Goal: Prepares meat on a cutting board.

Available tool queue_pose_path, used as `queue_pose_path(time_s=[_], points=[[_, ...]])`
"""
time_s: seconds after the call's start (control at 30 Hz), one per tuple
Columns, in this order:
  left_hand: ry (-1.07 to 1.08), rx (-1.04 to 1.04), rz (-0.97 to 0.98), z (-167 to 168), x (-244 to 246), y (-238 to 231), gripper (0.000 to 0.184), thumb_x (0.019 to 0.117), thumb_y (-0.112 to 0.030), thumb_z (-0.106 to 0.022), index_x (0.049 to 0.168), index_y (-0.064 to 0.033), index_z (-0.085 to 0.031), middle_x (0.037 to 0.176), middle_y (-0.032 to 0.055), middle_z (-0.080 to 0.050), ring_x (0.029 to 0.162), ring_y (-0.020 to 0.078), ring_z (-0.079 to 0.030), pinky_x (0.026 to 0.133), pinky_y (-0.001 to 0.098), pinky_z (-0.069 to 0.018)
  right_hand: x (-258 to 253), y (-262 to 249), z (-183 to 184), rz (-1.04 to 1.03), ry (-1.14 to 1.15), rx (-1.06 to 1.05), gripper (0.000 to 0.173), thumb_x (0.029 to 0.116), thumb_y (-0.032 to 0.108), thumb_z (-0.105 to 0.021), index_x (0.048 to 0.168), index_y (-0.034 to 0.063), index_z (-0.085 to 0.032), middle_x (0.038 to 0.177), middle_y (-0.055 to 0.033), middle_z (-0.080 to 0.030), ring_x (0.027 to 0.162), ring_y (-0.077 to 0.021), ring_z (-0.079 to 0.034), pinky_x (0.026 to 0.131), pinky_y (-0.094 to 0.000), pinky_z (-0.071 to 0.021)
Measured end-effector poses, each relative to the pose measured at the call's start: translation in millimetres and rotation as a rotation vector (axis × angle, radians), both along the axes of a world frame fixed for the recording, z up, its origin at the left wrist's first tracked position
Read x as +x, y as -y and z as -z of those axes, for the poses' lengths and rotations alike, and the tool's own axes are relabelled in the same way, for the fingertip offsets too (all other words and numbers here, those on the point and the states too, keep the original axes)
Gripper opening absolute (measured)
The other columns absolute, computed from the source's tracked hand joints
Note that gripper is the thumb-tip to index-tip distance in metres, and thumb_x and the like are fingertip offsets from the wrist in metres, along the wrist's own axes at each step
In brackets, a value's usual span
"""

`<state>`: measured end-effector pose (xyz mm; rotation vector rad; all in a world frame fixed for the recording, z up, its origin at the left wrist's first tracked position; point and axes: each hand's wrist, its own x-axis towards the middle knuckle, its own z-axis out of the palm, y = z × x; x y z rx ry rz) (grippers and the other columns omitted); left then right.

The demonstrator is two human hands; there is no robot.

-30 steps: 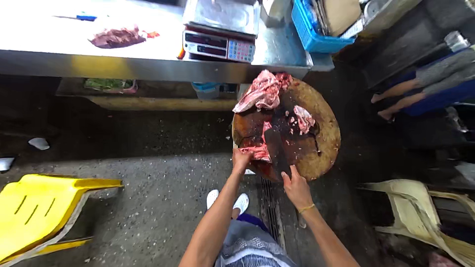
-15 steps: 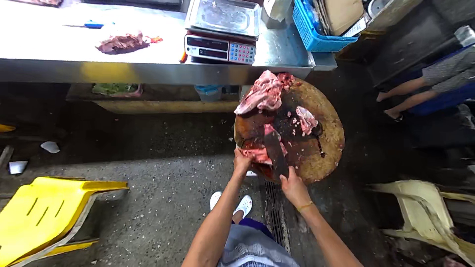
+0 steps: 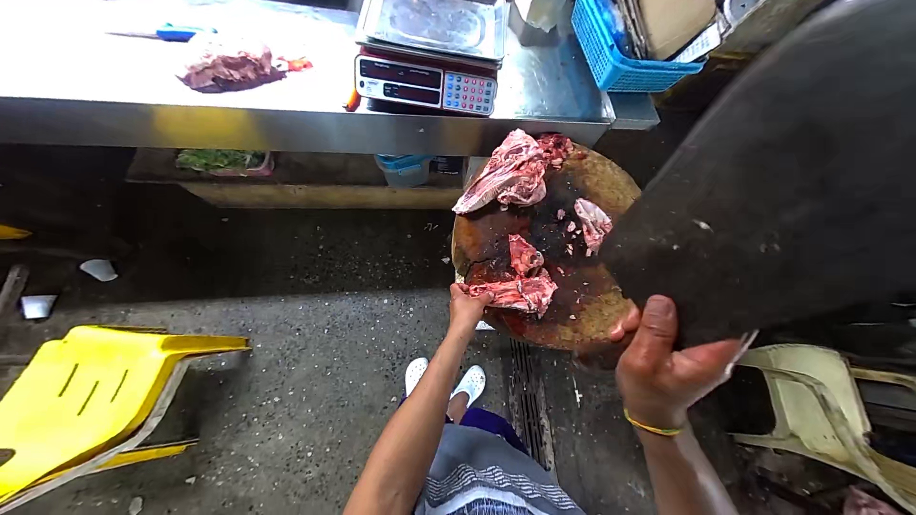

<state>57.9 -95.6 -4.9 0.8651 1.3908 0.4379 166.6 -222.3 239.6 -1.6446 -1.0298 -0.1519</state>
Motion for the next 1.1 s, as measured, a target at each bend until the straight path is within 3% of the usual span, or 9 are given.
queue_pose_path(time_s=[0.1,0.2,0.4,0.5,0.63,0.77,0.87,1.0,1.1], points=[[-0.007,0.009,0.011,0.7,-1.8,-0.4,0.075,0.0781,-0.013,-0.087,0.136,0.0028,-0.042,0.117,0.0265,-0.063,0.099,0.0334,-0.069,0.084,0.0486,-0.06,-2.4,28.4,77.3,0.062,0.05,-0.601,0.039,0.1017,0.017,-0.058,0.123,-0.0154,-0.056,0.076,-0.0173,-0.069,0.067,-0.0274,-0.071,0.066,-0.0441,-0.0615],[-0.036,0.036,0.086,-1.9,-3.4,1.2,0.077,0.08,-0.013,-0.085,0.14,0.0029,-0.04,0.12,0.0282,-0.063,0.105,0.0363,-0.068,0.089,0.0522,-0.0584,21.6,27.5,117.0,-0.057,-0.184,-1.482,0.053,0.1077,0.033,-0.049,0.152,0.0064,-0.041,0.114,-0.0248,-0.07,0.108,-0.0424,-0.069,0.093,-0.0599,-0.0537],[-0.045,0.084,0.152,-5.7,-11.3,7.6,0.049,0.0934,-0.021,-0.075,0.13,0.0035,-0.053,0.113,0.0238,-0.066,0.096,0.0322,-0.069,0.083,0.0489,-0.0585,41.2,28.0,110.9,-0.044,-0.121,-1.268,0.047,0.1063,0.034,-0.053,0.144,0.0055,-0.053,0.102,-0.0246,-0.072,0.099,-0.0436,-0.071,0.088,-0.0624,-0.0533],[0.201,0.02,0.035,-7.8,-15.5,34.5,0.034,0.098,0.0,-0.06,0.13,0.0077,-0.052,0.11,0.0225,-0.065,0.087,0.0263,-0.07,0.077,0.041,-0.062,35.6,21.7,75.3,-0.013,-0.098,-0.945,0.045,0.1037,0.028,-0.057,0.138,-0.0016,-0.057,0.096,-0.0246,-0.072,0.085,-0.0405,-0.072,0.079,-0.0618,-0.0562],[0.057,0.105,0.02,-3.1,-16.1,46.2,0.045,0.0877,0.001,-0.071,0.131,0.0038,-0.058,0.12,0.023,-0.066,0.102,0.0287,-0.07,0.089,0.0441,-0.06,19.8,3.9,9.8,-0.019,-0.085,-0.459,0.045,0.1027,0.026,-0.059,0.13,-0.009,-0.055,0.081,-0.0089,-0.066,0.058,-0.0139,-0.064,0.055,-0.0362,-0.0589],[-0.025,0.16,0.064,-2.9,-19.2,42.9,0.041,0.0847,-0.007,-0.077,0.122,0.0019,-0.063,0.11,0.0193,-0.068,0.1,0.0269,-0.068,0.092,0.0439,-0.0558,-15.1,-4.0,-19.9,-0.072,0.001,-0.057,0.041,0.1021,0.018,-0.057,0.129,-0.0099,-0.043,0.08,0.0015,-0.063,0.061,-0.0027,-0.063,0.056,-0.0252,-0.0598],[-0.02,0.165,0.051,-3.3,-17.6,43.5,0.039,0.0847,-0.006,-0.076,0.12,0.0021,-0.062,0.107,0.018,-0.068,0.097,0.025,-0.068,0.09,0.0425,-0.0563,-30.0,20.8,44.8,-0.058,0.051,-0.264,0.033,0.1019,0.02,-0.057,0.118,-0.0088,-0.055,0.073,-0.005,-0.065,0.059,-0.0112,-0.065,0.058,-0.0322,-0.0604],[-0.046,0.16,0.123,-2.8,-15.3,44.1,0.042,0.0861,-0.008,-0.077,0.124,0.002,-0.062,0.113,0.0192,-0.069,0.104,0.027,-0.068,0.095,0.0446,-0.0547,-15.5,34.3,124.1,-0.114,0.024,-1.353,0.04,0.1074,0.028,-0.047,0.138,0.0025,-0.053,0.096,-0.0221,-0.073,0.092,-0.0412,-0.073,0.08,-0.0575,-0.0574],[-0.018,0.142,0.114,-2.5,-11.7,43.5,0.04,0.0886,-0.009,-0.076,0.124,0.0029,-0.062,0.112,0.0193,-0.068,0.102,0.026,-0.067,0.093,0.043,-0.0553,-5.8,29.8,124.4,-0.152,0.028,-1.413,0.041,0.1076,0.029,-0.047,0.14,0.0036,-0.052,0.096,-0.0217,-0.073,0.093,-0.042,-0.073,0.081,-0.0583,-0.0569]])
